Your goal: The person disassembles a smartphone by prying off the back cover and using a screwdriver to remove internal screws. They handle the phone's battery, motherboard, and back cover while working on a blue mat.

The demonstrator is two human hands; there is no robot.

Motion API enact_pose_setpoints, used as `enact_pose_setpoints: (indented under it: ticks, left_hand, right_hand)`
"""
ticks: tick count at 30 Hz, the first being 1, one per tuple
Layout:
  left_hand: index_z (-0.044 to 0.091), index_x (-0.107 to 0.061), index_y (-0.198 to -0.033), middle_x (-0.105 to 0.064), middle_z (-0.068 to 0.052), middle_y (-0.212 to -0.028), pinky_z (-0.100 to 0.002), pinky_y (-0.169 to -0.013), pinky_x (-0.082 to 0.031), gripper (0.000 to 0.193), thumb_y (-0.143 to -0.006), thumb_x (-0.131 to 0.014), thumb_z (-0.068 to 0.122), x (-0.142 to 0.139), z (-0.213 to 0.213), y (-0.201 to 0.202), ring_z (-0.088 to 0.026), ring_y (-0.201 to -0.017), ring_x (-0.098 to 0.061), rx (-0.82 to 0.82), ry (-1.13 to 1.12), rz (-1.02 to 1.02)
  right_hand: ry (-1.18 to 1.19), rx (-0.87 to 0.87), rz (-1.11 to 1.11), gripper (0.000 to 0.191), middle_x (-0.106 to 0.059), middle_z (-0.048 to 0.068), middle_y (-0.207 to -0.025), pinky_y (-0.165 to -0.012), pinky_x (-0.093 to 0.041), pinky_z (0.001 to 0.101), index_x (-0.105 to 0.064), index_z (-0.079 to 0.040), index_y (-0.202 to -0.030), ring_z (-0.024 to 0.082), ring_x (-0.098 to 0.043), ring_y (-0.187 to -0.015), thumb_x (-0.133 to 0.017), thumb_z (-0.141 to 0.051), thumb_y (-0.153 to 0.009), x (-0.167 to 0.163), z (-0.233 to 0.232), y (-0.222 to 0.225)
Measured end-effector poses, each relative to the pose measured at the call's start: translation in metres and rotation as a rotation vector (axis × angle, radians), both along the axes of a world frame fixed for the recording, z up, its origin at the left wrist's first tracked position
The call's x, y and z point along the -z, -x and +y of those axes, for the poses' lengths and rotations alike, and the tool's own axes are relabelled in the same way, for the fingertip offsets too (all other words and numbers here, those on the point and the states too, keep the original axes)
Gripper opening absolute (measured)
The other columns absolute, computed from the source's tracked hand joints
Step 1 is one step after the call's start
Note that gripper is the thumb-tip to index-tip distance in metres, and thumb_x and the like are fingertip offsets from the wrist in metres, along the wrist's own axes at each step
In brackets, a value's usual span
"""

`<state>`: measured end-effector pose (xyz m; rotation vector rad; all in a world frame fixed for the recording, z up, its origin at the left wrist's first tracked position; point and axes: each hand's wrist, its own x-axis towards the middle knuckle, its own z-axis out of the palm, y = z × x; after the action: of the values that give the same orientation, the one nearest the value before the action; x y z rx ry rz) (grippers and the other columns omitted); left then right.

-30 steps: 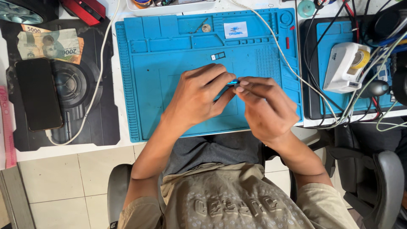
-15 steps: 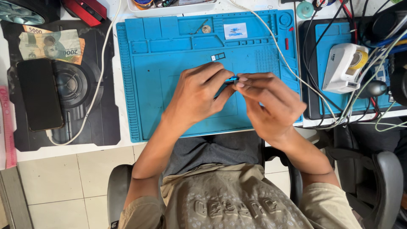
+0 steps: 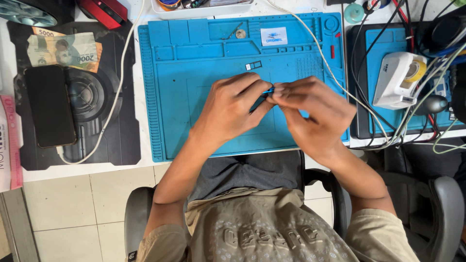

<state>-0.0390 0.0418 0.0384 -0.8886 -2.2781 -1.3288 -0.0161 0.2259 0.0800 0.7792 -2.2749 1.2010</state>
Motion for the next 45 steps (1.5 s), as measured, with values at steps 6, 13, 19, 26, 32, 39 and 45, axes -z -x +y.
enact_pose_setpoints:
  ticks: [6,13,19,26,32,39,45]
  left_hand:
    - [0.003,-0.068,-0.120,-0.068,-0.007,-0.096,-0.036,-0.070,-0.057,0.039,-0.087,-0.088,0.009,0.004,-0.002,-0.001,-0.025,-0.080,-0.069,-0.021,-0.063,-0.024]
    - [0.006,-0.052,-0.121,-0.072,-0.006,-0.105,-0.031,-0.086,-0.060,0.065,-0.075,-0.097,0.012,0.033,0.030,-0.035,-0.021,-0.097,-0.075,-0.390,-0.454,-0.283]
    - [0.007,-0.053,-0.112,-0.068,-0.008,-0.106,-0.031,-0.079,-0.059,0.057,-0.074,-0.095,0.006,0.053,0.052,-0.040,-0.022,-0.090,-0.072,-0.443,-0.461,-0.242]
    - [0.008,-0.052,-0.108,-0.067,-0.007,-0.101,-0.033,-0.077,-0.058,0.057,-0.070,-0.095,0.006,0.056,0.060,-0.037,-0.023,-0.088,-0.071,-0.487,-0.505,-0.192]
    - [0.007,-0.053,-0.111,-0.070,-0.007,-0.104,-0.033,-0.078,-0.059,0.047,-0.078,-0.087,0.002,0.056,0.059,-0.035,-0.022,-0.090,-0.074,-0.512,-0.499,-0.193]
    - [0.007,-0.056,-0.111,-0.070,-0.009,-0.103,-0.034,-0.079,-0.059,0.053,-0.073,-0.093,0.009,0.055,0.058,-0.030,-0.025,-0.092,-0.074,-0.501,-0.485,-0.143]
    - [0.007,-0.056,-0.112,-0.071,-0.009,-0.103,-0.032,-0.075,-0.061,0.049,-0.077,-0.090,0.007,0.062,0.058,-0.030,-0.023,-0.093,-0.074,-0.507,-0.477,-0.150]
  right_hand:
    - [0.046,-0.072,-0.004,0.017,-0.073,0.016,-0.101,-0.079,-0.061,0.0330,-0.072,0.006,-0.100,0.029,-0.076,-0.098,-0.080,0.015,-0.088,0.014,0.011,0.005]
    - [0.045,-0.068,0.141,0.018,-0.070,0.016,-0.097,-0.083,-0.065,0.0371,-0.072,0.005,-0.098,0.033,-0.075,-0.098,-0.084,0.013,-0.087,0.021,0.005,0.008]
    - [-0.066,-0.109,0.212,0.021,-0.072,0.015,-0.096,-0.083,-0.064,0.0386,-0.074,0.003,-0.096,0.033,-0.075,-0.100,-0.088,0.009,-0.081,0.016,0.004,0.007]
    - [-0.067,-0.146,0.273,0.021,-0.072,0.014,-0.096,-0.091,-0.066,0.0434,-0.074,0.002,-0.095,0.032,-0.075,-0.100,-0.088,0.007,-0.080,0.018,-0.005,0.014]
    - [-0.264,-0.262,0.468,0.019,-0.073,0.016,-0.095,-0.092,-0.066,0.0461,-0.077,0.004,-0.095,0.033,-0.076,-0.098,-0.089,0.006,-0.080,0.012,-0.007,0.028]
    - [-0.011,-0.171,0.005,0.019,-0.072,0.013,-0.095,-0.083,-0.063,0.0352,-0.075,0.003,-0.097,0.027,-0.075,-0.097,-0.084,0.012,-0.082,0.002,-0.013,0.022]
    - [-0.058,-0.253,0.262,0.019,-0.071,0.016,-0.090,-0.082,-0.066,0.0404,-0.074,0.004,-0.090,0.031,-0.074,-0.091,-0.087,0.009,-0.078,0.009,-0.017,0.033]
